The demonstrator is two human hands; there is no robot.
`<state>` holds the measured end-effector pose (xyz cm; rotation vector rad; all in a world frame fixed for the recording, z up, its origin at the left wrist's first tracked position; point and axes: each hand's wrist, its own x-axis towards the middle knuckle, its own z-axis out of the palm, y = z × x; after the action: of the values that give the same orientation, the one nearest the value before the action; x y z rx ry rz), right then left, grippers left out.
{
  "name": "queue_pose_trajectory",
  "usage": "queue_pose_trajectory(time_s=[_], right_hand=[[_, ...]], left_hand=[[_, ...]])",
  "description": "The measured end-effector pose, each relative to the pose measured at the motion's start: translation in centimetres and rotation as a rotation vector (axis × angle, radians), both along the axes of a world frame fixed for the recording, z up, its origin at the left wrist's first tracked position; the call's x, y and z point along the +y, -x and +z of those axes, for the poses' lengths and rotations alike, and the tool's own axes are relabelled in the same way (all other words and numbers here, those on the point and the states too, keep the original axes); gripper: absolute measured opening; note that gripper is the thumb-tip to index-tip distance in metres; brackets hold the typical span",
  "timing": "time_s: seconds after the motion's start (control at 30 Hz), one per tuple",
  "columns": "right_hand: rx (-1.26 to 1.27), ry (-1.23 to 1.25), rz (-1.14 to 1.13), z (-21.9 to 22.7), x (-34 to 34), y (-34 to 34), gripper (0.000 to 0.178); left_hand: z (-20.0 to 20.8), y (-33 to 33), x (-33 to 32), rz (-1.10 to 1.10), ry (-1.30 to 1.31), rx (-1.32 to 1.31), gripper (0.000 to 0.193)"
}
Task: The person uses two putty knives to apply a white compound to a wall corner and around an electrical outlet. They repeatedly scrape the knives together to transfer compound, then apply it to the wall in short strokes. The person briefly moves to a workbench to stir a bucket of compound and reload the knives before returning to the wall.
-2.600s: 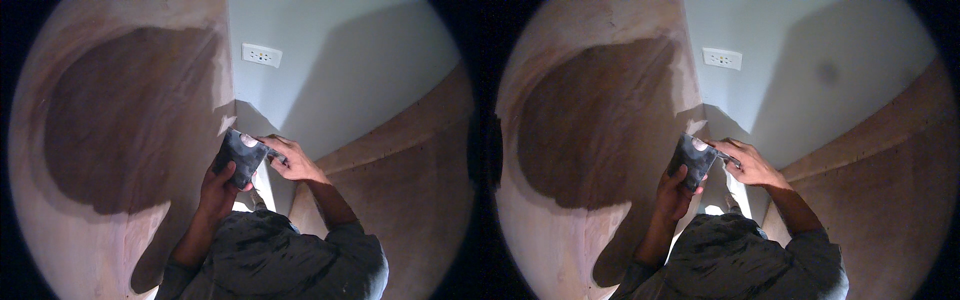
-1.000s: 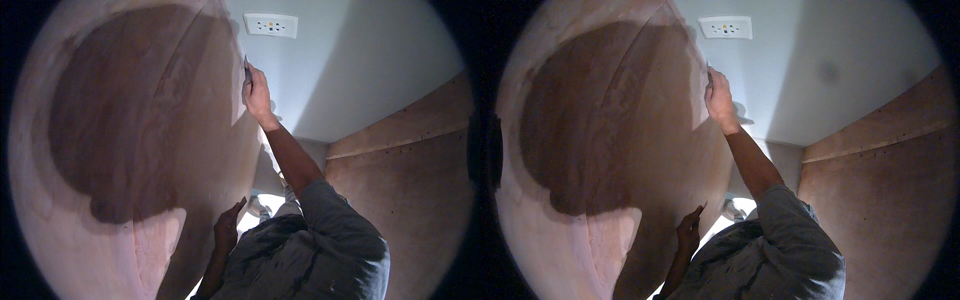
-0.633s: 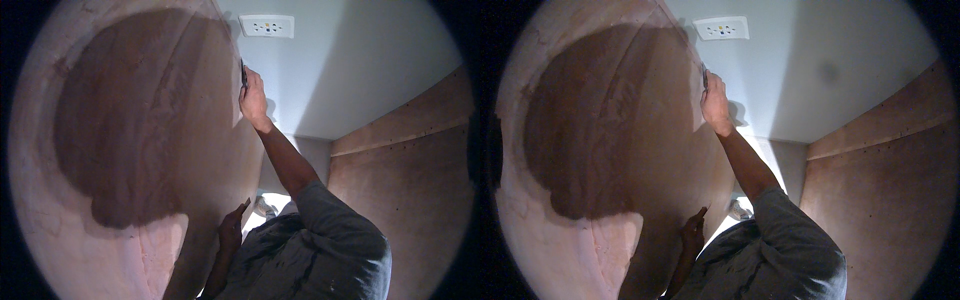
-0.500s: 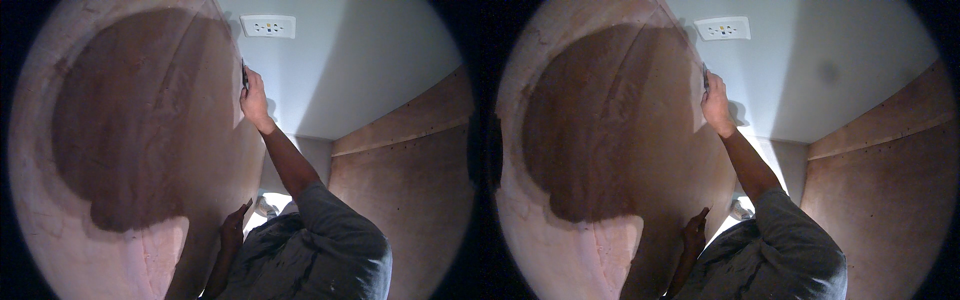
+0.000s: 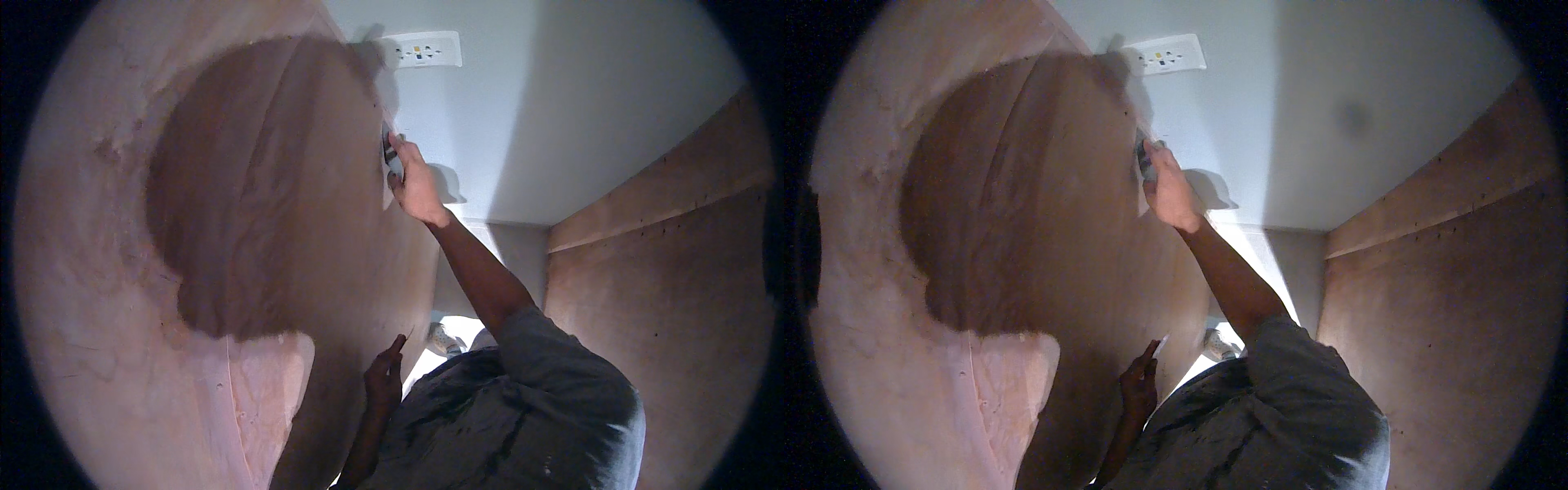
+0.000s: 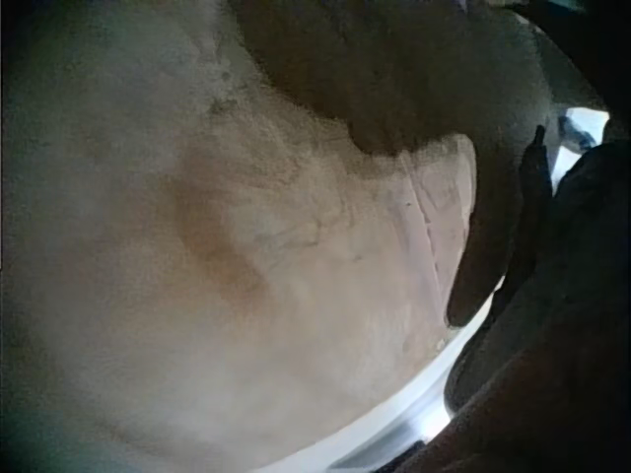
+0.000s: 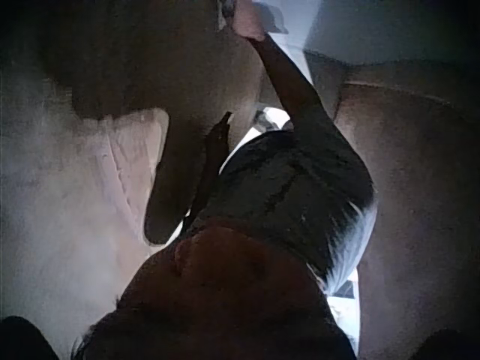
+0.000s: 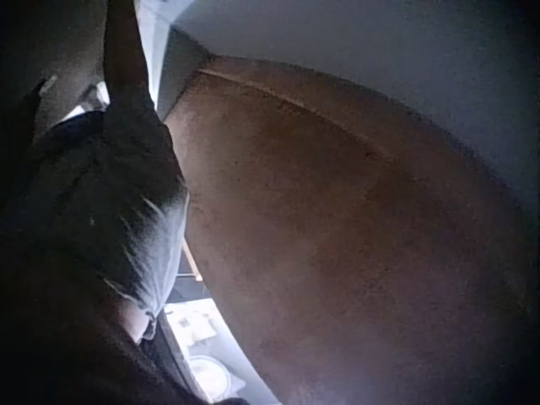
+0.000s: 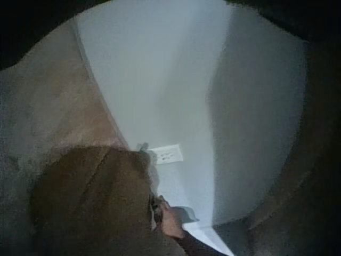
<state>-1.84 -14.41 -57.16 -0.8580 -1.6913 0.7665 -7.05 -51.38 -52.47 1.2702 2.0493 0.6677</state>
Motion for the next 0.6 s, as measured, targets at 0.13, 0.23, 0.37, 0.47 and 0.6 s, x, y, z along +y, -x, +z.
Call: queue_pose_trajectory(time_s=[0.13,0.23,0.37,0.47,0.6], right_hand=[[0.065,0.145,0.120,-1.3,-0.5,-2.1,0.056],[0.166,0.480,0.116,-2.3,0.4,-3.8,0.034],[0.215,0.645,0.118,-2.8,4.5,-4.2,0.023],[0.214,0.610,0.184,-1.6,6.9,-2.7,0.026],[0.032,0.700,0.175,-1.9,8.9,0.2,0.030]], left_hand=[[0.8,-0.8,0.8,0.138,0.070,-0.067,0.040],[1.5,-1.5,2.0,0.180,0.009,-0.095,0.041],[2.7,-2.7,3.3,0.266,0.007,-0.154,0.043],[3.3,-4.2,4.1,0.316,-0.040,-0.243,0.045],[3.3,-5.2,4.2,0.360,-0.162,-0.308,0.046]])
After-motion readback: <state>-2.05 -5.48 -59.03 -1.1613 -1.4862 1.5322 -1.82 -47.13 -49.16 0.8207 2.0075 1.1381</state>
